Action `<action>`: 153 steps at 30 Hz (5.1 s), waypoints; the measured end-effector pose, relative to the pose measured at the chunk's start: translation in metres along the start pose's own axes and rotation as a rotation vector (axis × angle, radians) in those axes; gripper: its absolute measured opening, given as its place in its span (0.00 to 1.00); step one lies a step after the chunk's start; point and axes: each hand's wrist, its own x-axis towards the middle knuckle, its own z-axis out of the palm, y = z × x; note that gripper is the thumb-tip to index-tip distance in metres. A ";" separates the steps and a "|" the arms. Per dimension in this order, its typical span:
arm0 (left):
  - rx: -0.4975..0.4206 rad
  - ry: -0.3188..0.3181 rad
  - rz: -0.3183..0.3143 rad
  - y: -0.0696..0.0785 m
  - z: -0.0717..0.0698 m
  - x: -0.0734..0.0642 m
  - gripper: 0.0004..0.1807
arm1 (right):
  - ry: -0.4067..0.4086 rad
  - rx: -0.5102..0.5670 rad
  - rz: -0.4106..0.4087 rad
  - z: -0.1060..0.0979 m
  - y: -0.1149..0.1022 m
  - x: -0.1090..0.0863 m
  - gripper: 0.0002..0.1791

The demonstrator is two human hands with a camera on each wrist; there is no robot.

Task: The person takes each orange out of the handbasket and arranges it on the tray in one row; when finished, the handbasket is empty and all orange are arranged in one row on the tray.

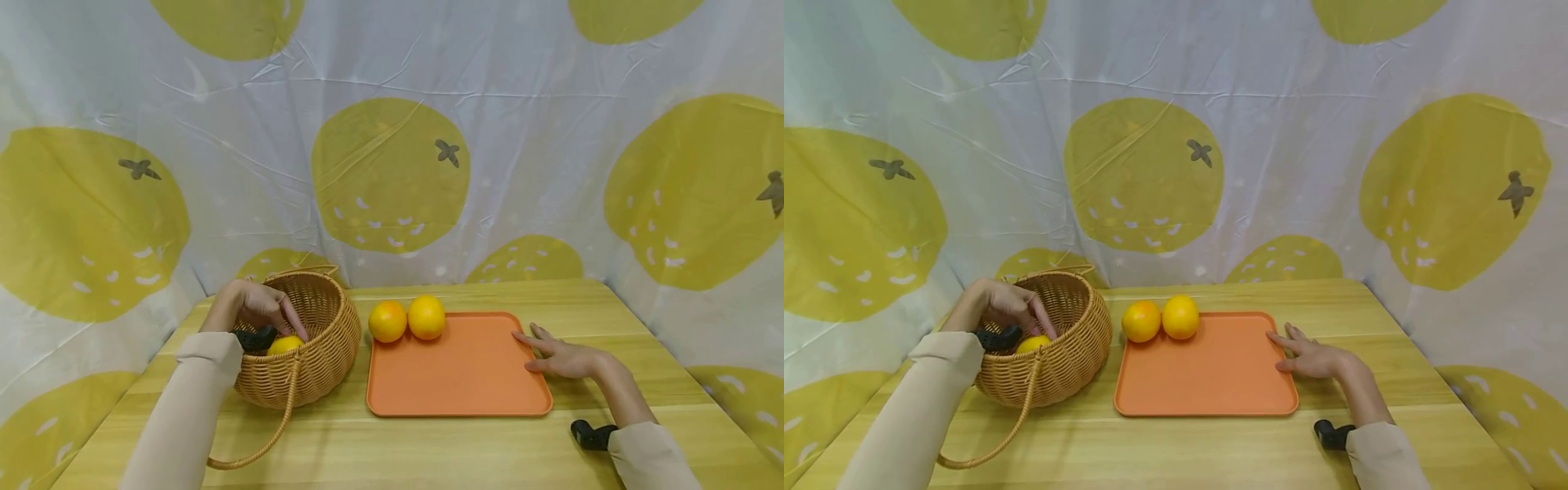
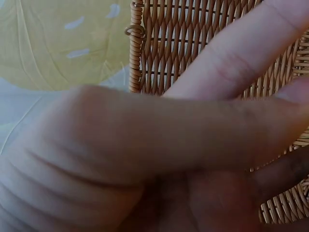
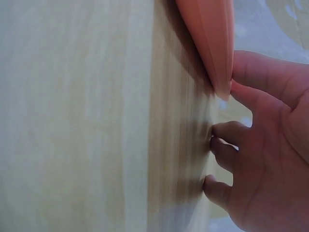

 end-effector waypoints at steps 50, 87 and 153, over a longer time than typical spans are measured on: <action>0.013 0.039 -0.172 0.000 0.006 -0.002 0.17 | 0.007 -0.024 0.003 0.000 0.002 0.001 0.45; 0.088 0.191 -0.115 -0.005 0.012 -0.004 0.18 | 0.001 -0.015 0.002 0.001 0.001 0.001 0.45; 0.169 0.677 0.384 0.209 0.149 0.219 0.18 | 0.030 -0.056 0.007 -0.002 0.001 -0.002 0.44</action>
